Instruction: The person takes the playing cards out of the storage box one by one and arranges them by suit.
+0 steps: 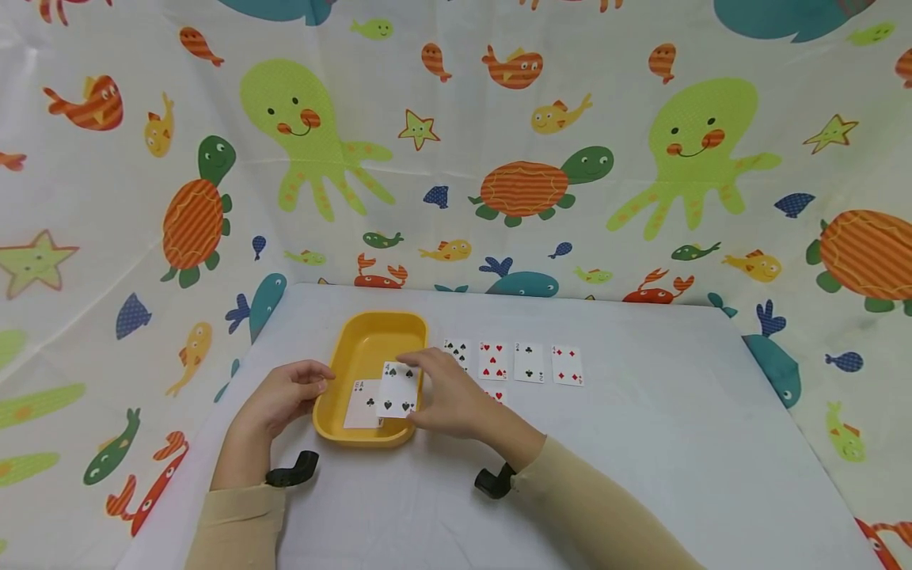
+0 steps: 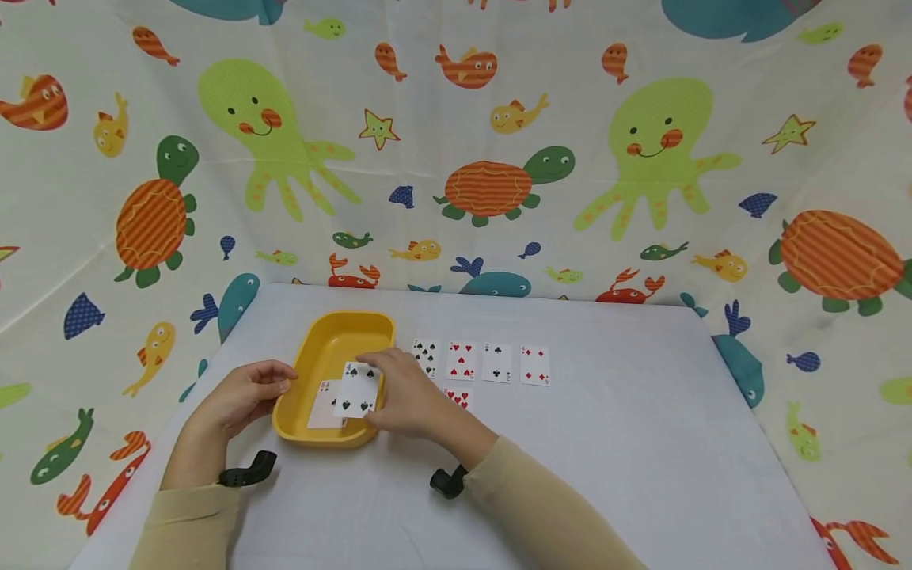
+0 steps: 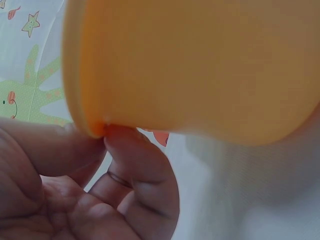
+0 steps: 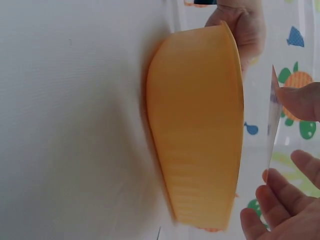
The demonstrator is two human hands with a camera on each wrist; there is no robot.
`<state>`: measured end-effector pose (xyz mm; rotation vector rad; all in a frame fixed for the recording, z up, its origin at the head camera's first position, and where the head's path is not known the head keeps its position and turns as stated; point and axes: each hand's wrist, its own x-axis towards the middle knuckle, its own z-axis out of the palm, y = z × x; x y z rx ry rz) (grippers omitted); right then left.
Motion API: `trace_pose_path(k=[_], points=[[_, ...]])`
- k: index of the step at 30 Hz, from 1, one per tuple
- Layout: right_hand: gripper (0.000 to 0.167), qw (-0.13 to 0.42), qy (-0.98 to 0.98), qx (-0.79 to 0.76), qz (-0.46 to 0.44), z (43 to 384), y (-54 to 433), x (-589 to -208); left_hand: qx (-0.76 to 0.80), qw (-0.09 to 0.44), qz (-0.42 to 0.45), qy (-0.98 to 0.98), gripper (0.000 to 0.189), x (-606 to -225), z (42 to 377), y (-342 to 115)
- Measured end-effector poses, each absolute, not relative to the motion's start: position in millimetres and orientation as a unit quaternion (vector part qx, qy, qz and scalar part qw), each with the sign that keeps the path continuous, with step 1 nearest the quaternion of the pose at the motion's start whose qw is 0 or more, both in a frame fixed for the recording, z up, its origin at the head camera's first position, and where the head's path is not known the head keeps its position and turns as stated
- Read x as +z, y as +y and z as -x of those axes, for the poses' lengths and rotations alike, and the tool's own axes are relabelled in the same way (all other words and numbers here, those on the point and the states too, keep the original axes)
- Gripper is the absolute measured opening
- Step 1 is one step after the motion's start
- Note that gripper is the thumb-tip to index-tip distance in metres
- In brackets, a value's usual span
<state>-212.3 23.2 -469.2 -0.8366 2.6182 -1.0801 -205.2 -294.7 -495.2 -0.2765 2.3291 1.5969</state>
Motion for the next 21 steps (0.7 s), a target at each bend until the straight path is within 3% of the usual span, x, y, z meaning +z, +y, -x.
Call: trace_pose_path(k=[21], points=[[0.087, 0.086, 0.892, -0.37, 0.246, 201, 66, -480, 0.553, 0.152, 0.095, 0.813, 0.03, -492, 204, -293]])
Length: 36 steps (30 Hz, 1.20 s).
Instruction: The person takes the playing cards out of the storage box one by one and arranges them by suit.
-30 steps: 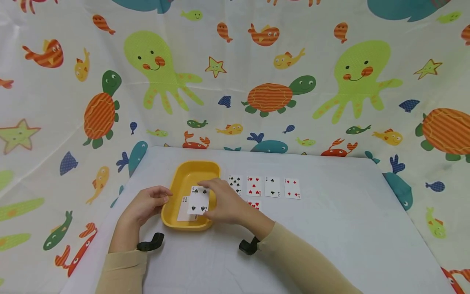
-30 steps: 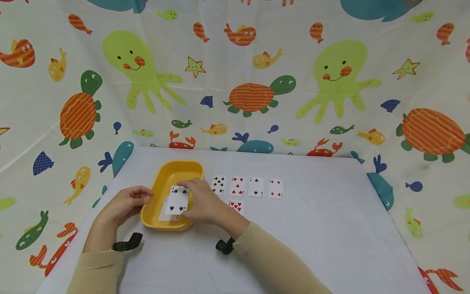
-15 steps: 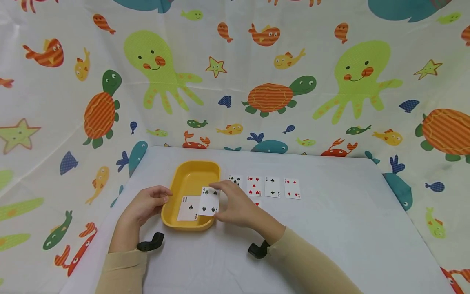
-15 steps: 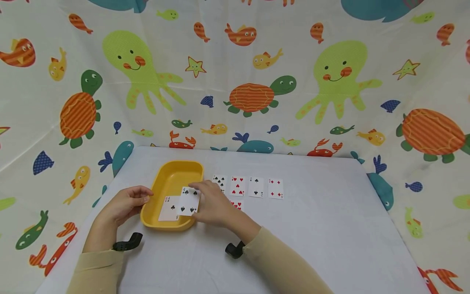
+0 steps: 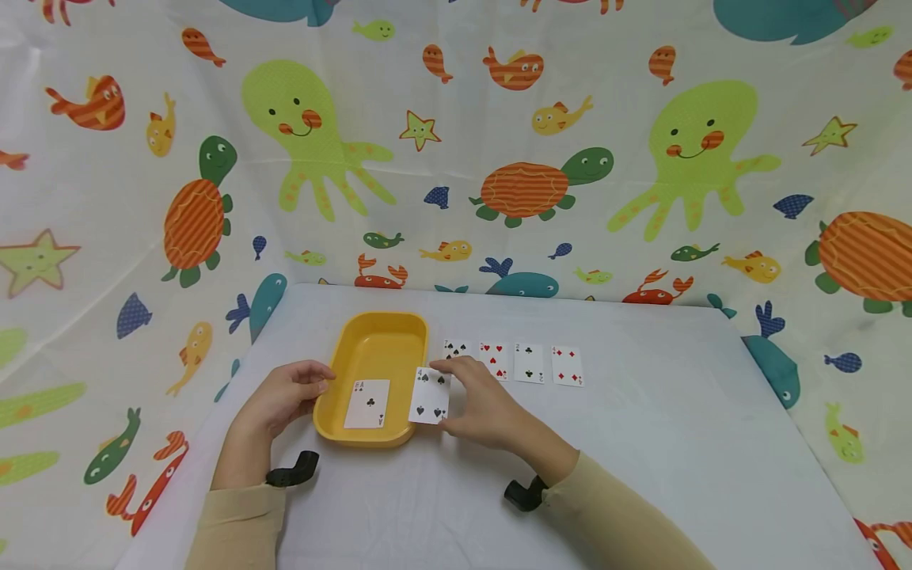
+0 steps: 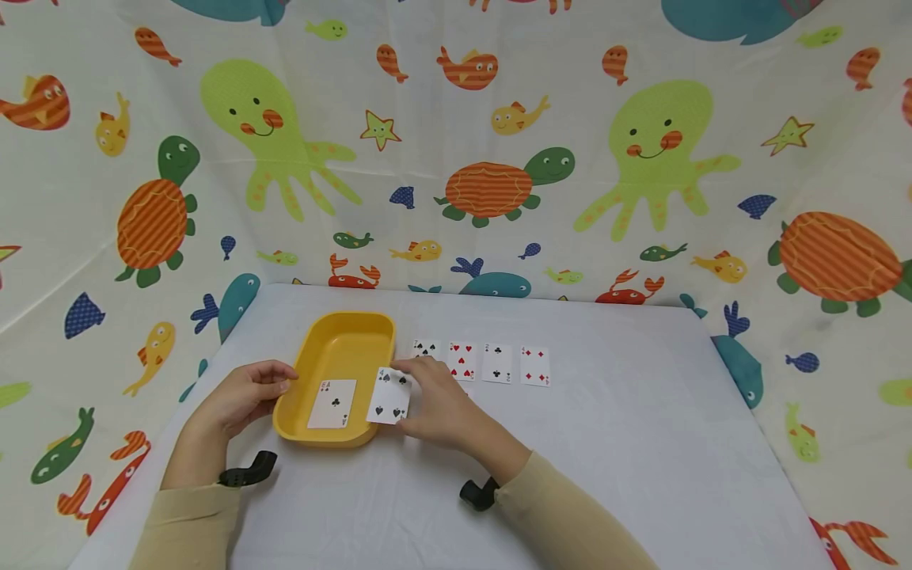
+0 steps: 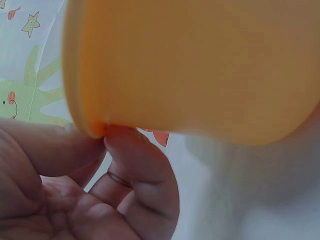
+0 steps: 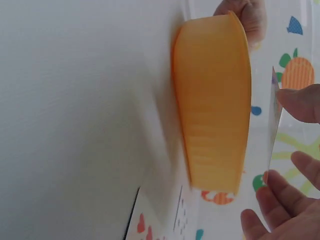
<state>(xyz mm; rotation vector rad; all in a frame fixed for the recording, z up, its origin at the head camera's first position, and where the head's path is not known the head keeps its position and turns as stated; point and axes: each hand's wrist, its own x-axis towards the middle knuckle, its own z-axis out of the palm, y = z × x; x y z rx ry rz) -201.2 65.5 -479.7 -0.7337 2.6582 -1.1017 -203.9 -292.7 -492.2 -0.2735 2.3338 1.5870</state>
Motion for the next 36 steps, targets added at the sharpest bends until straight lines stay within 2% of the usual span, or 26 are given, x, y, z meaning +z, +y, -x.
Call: trace_pose_path(k=[18, 36], points=[[0.086, 0.084, 0.901, -0.347, 0.247, 208, 92, -501, 0.556, 0.156, 0.097, 0.81, 0.03, -492, 204, -293], [0.075, 0.1, 0.931, -0.248, 0.25, 220, 85, -523, 0.556, 0.156, 0.102, 0.81, 0.03, -491, 204, -293]])
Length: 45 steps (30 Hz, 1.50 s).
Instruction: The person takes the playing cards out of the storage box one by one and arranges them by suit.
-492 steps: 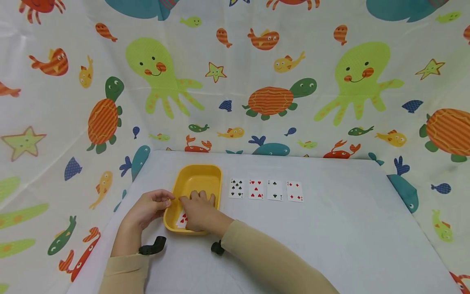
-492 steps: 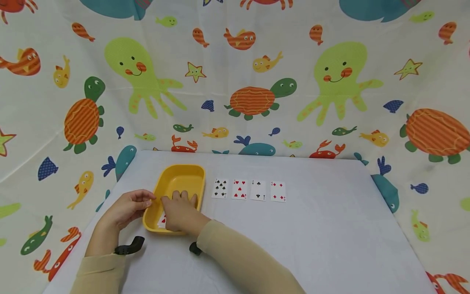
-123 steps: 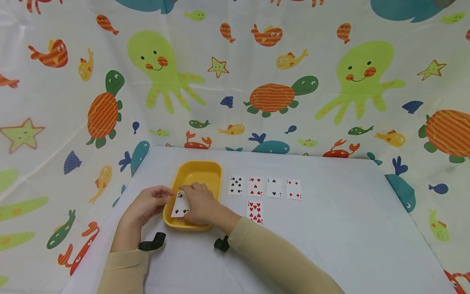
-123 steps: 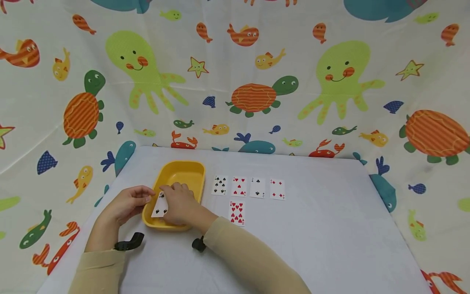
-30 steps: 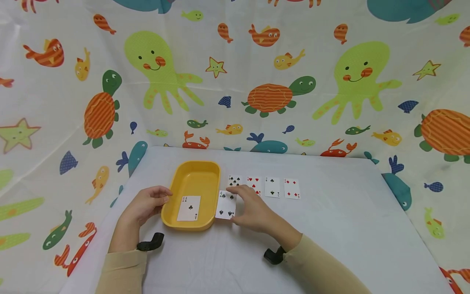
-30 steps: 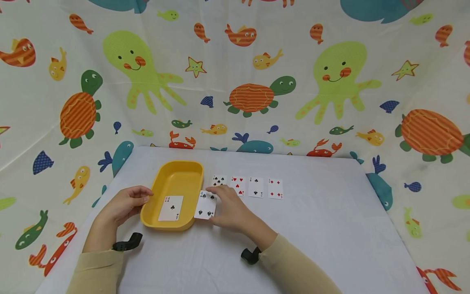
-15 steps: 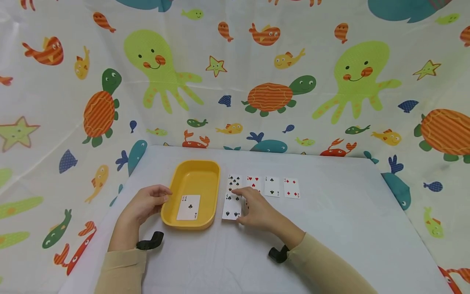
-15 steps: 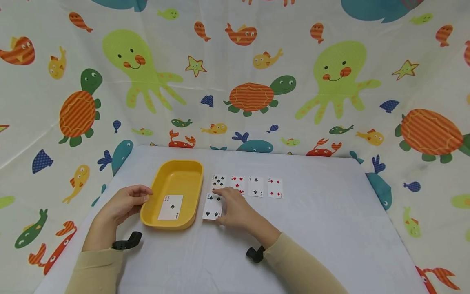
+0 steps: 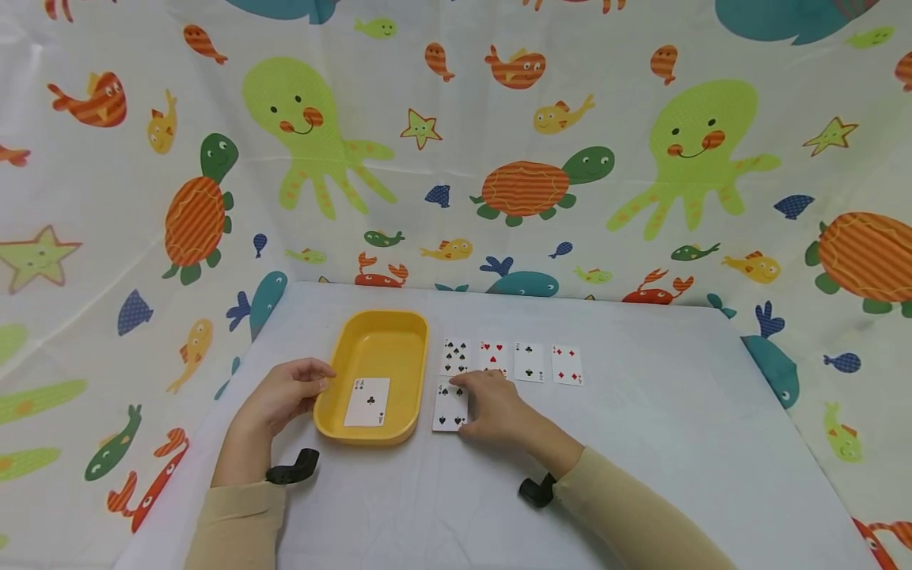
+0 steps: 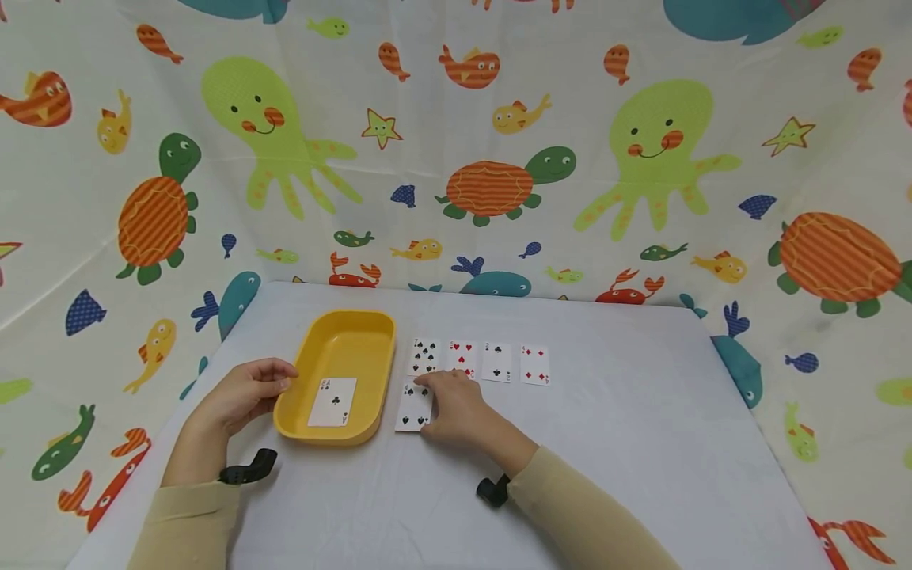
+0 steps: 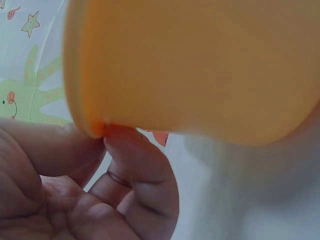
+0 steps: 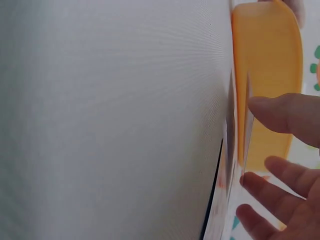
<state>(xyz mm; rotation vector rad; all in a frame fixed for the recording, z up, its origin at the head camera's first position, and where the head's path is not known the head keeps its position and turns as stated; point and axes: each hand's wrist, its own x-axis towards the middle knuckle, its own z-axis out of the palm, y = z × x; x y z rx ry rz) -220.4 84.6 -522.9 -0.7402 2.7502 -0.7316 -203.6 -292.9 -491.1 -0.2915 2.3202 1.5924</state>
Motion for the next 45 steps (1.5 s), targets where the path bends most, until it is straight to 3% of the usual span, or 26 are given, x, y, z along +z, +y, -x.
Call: trace_pose_path(k=[18, 45], points=[[0.071, 0.098, 0.934, -0.248, 0.239, 217, 81, -519, 0.56, 0.152, 0.104, 0.808, 0.03, -496, 205, -295], [0.089, 0.056, 0.922, -0.307, 0.228, 216, 64, -490, 0.561, 0.154, 0.099, 0.807, 0.03, -493, 204, -293]])
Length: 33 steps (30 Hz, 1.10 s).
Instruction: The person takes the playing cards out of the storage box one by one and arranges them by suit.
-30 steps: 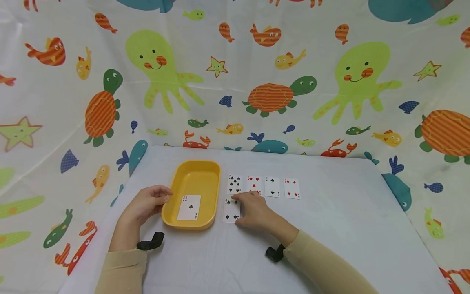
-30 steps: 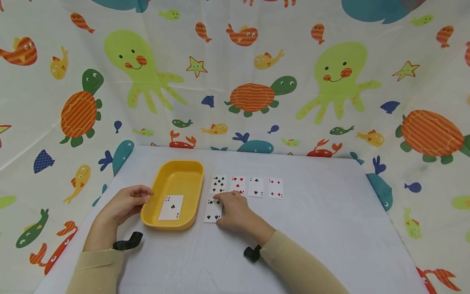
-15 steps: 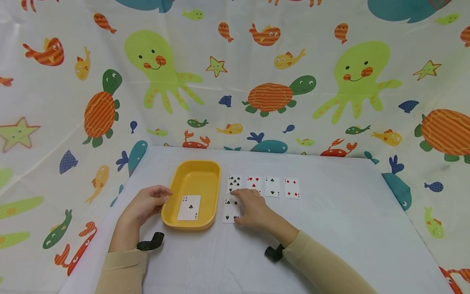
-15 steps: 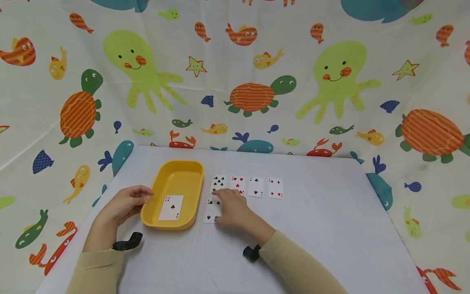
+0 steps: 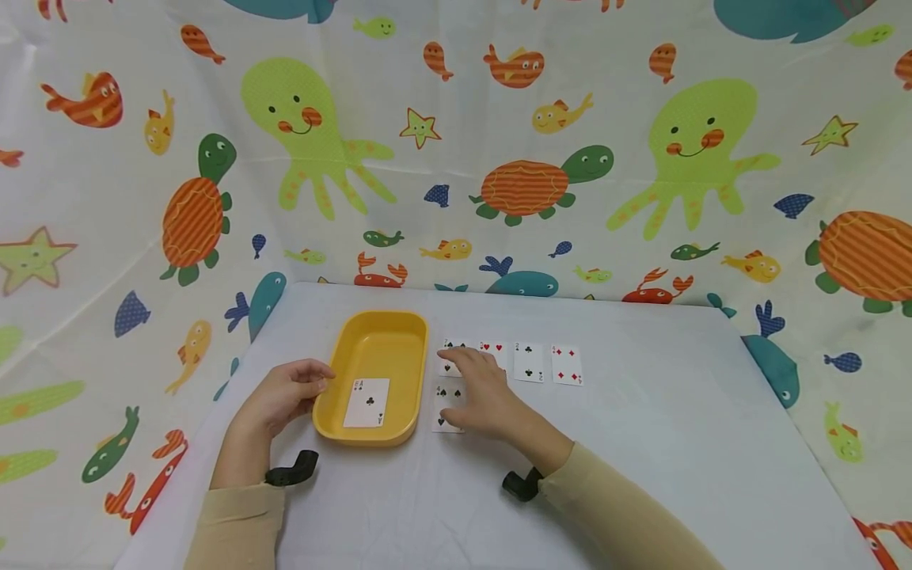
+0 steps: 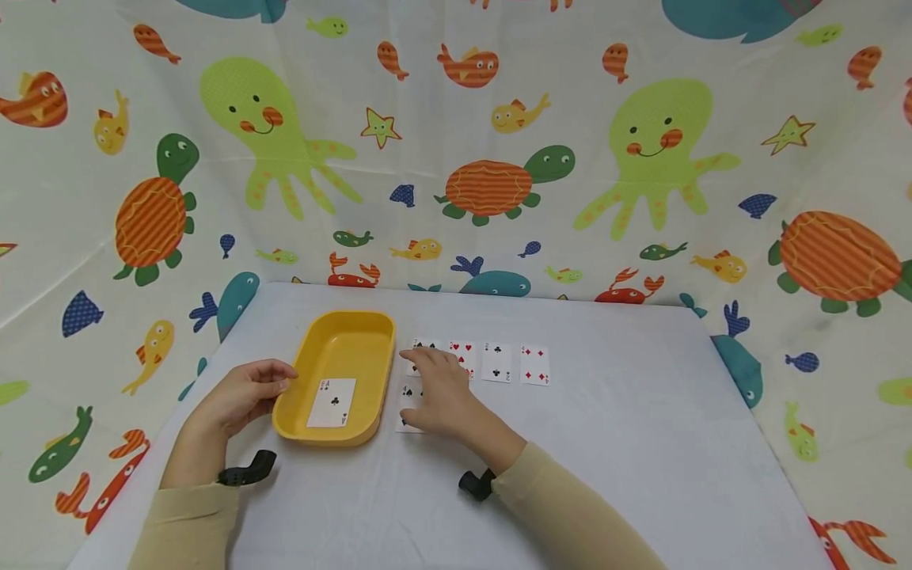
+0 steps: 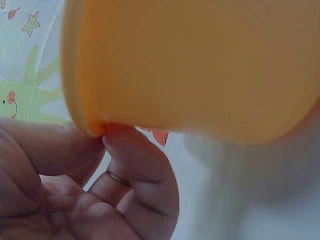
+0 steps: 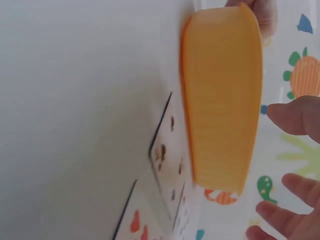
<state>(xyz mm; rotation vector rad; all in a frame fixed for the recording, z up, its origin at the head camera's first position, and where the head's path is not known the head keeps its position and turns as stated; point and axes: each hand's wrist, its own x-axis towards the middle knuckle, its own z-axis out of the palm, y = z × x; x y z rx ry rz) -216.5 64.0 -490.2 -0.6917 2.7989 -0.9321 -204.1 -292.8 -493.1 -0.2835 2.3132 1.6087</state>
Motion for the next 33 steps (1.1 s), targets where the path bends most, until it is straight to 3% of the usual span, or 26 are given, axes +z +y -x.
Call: trace_pose_path(k=[10, 33], points=[[0.095, 0.052, 0.923, -0.295, 0.24, 212, 35, -472, 0.563, 0.154, 0.093, 0.807, 0.03, -493, 205, -293], [0.098, 0.034, 0.933, -0.201, 0.297, 208, -24, -475, 0.56, 0.157, 0.089, 0.808, 0.03, -492, 205, -293]])
